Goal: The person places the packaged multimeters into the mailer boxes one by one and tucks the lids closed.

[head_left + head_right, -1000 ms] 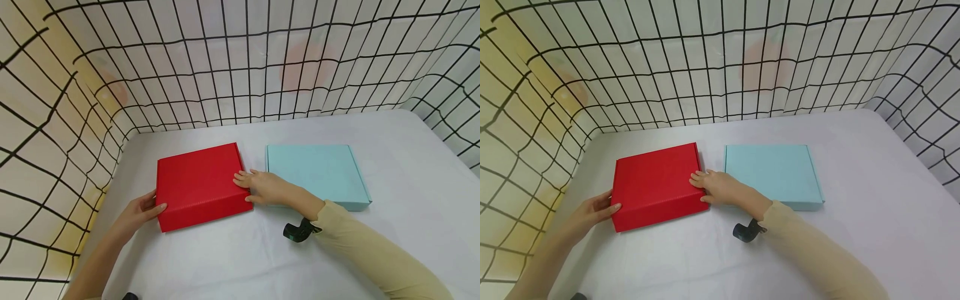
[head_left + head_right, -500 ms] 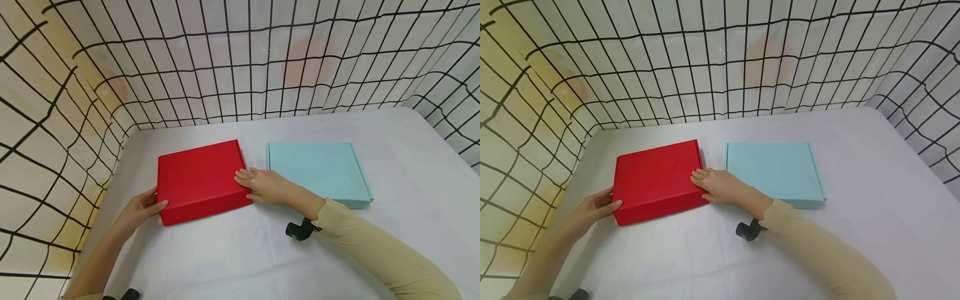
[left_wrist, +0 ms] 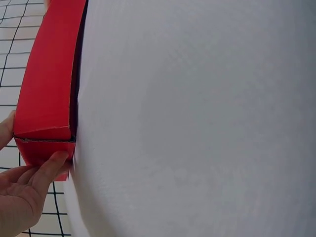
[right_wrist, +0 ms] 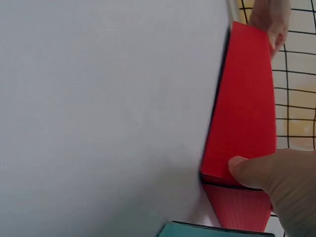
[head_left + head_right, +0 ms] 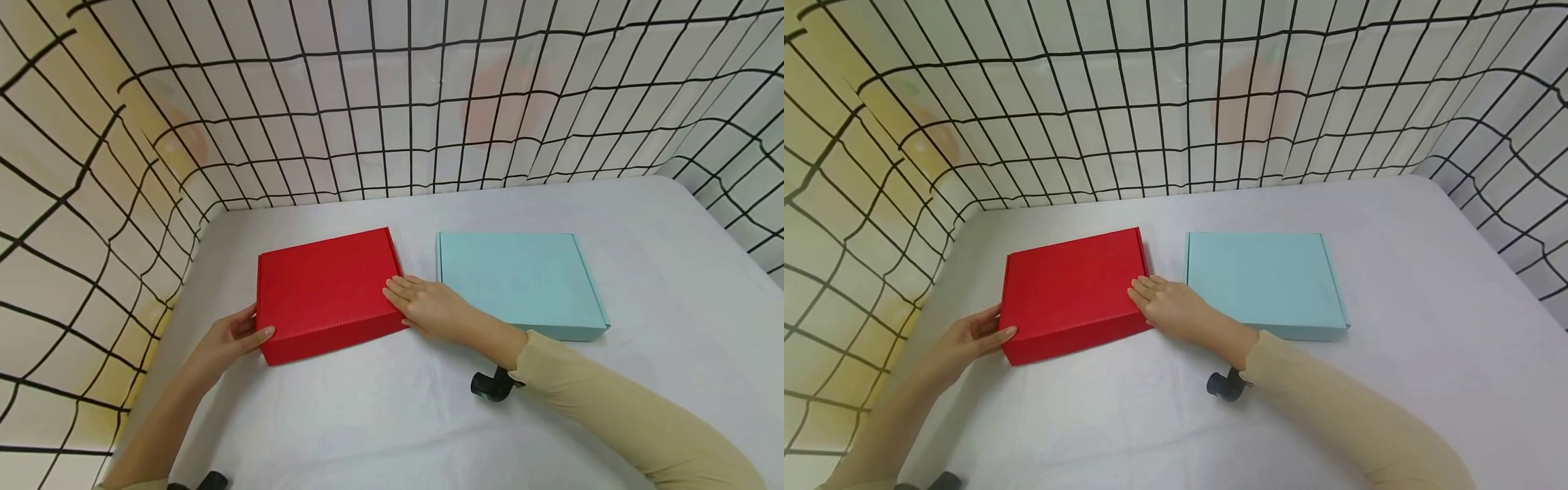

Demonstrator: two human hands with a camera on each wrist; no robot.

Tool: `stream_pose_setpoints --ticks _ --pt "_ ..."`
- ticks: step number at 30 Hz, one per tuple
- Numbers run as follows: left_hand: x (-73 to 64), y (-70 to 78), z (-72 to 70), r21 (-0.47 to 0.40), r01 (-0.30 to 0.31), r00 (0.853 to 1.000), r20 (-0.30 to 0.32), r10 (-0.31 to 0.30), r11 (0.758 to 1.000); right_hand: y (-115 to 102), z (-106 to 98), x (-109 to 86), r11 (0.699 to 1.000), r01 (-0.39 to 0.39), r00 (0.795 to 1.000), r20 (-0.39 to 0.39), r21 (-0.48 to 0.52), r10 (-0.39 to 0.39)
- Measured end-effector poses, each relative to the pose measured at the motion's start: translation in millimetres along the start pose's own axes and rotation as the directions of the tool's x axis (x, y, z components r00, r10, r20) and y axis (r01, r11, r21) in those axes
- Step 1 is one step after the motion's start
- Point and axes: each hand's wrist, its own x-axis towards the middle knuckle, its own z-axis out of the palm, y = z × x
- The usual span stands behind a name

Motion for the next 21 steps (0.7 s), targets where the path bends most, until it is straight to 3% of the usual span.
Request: stream_pose_setpoints --ticks 5,13,21 --pt "0.6 -0.4 0.1 -0.004 0.003 1.000 -0.005 -0.003 1.000 -3 4 0.0 0.998 0.015 0.998 -0.056 -0.057 -0.018" --pt "-0.3 -0.3 0.8 -0.007 0.008 1.000 -0.005 -0.008 1.000 -4 7 -1.2 0.995 0.010 0.997 -0.069 -0.097 -0.017" --pt "-0.3 -1.2 0.7 -0.008 -0.014 1.000 -0.009 0.014 1.000 -7 13 -1.4 1.000 -0.022 0.989 -0.150 -0.020 0.018"
